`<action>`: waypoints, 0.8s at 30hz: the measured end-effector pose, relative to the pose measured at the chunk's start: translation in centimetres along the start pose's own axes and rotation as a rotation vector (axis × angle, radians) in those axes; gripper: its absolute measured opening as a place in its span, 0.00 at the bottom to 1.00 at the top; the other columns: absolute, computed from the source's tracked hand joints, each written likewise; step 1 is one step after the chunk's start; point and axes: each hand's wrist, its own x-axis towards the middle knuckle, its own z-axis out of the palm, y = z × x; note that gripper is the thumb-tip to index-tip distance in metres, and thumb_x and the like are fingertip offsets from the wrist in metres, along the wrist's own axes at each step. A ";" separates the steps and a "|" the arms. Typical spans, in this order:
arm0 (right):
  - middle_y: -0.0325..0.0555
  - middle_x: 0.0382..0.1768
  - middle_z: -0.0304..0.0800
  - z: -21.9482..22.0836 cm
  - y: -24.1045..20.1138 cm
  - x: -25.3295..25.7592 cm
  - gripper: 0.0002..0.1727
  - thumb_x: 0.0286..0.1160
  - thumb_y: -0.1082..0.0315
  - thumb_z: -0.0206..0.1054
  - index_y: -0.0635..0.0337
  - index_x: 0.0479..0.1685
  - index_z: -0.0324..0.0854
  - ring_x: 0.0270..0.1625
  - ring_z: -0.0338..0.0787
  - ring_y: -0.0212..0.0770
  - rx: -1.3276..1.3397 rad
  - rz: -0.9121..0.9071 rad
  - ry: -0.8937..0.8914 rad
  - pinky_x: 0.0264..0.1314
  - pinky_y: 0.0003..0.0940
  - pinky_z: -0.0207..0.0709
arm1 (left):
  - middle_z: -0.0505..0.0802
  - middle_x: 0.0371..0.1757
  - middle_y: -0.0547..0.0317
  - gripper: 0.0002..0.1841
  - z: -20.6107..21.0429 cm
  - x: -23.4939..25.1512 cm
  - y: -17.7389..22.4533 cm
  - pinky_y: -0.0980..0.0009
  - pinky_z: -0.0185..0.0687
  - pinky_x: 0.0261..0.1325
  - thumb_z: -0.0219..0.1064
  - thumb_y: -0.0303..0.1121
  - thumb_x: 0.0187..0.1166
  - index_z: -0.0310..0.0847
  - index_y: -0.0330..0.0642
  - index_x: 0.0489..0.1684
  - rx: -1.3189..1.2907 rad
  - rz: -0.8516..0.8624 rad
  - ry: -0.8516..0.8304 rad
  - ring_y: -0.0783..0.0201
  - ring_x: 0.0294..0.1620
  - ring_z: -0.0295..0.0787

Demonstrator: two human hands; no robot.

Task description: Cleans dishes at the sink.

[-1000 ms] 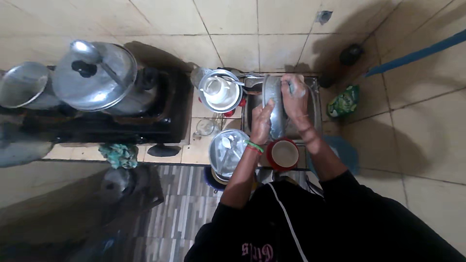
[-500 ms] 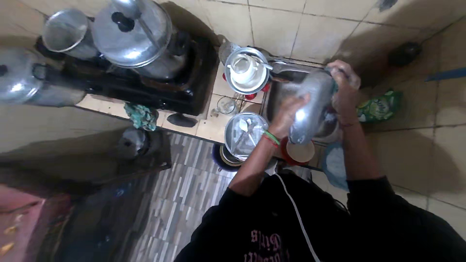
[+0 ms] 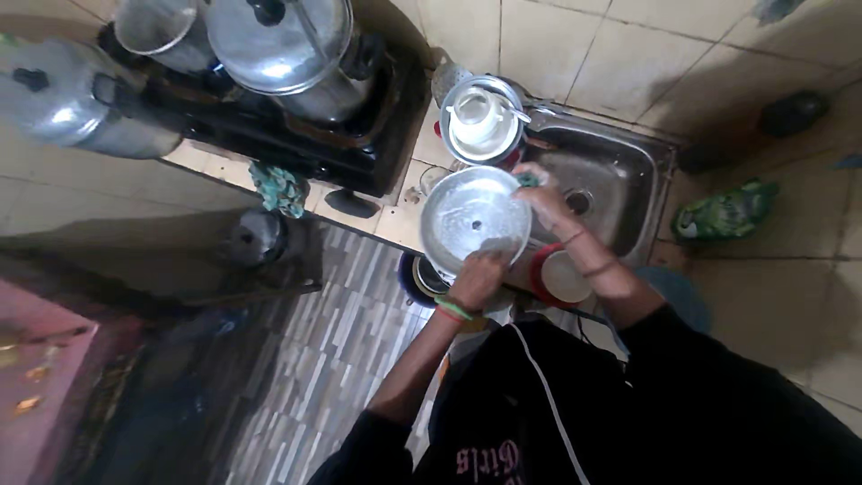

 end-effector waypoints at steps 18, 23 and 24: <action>0.50 0.50 0.91 -0.1 4.4 2.1 0.19 0.70 0.54 0.79 0.53 0.55 0.87 0.44 0.91 0.46 -0.119 0.183 0.029 0.42 0.50 0.88 | 0.84 0.69 0.30 0.30 0.0 0.2 -3.5 0.40 0.70 0.77 0.58 0.53 0.88 0.74 0.45 0.83 -0.135 -0.248 -0.164 0.33 0.73 0.79; 0.63 0.56 0.90 -1.5 -1.9 2.8 0.18 0.81 0.63 0.69 0.63 0.63 0.84 0.46 0.93 0.56 -0.374 -0.093 0.115 0.38 0.52 0.88 | 0.84 0.70 0.29 0.28 -0.6 0.2 -4.0 0.41 0.71 0.77 0.57 0.49 0.90 0.75 0.41 0.81 -0.189 -0.262 -0.106 0.33 0.73 0.80; 0.58 0.66 0.86 -1.5 -8.1 1.2 0.20 0.86 0.65 0.64 0.59 0.73 0.78 0.60 0.90 0.56 -0.508 0.135 0.032 0.59 0.53 0.85 | 0.85 0.69 0.29 0.27 -0.8 0.1 -4.1 0.41 0.72 0.76 0.56 0.48 0.90 0.76 0.40 0.81 -0.201 -0.252 -0.086 0.33 0.72 0.81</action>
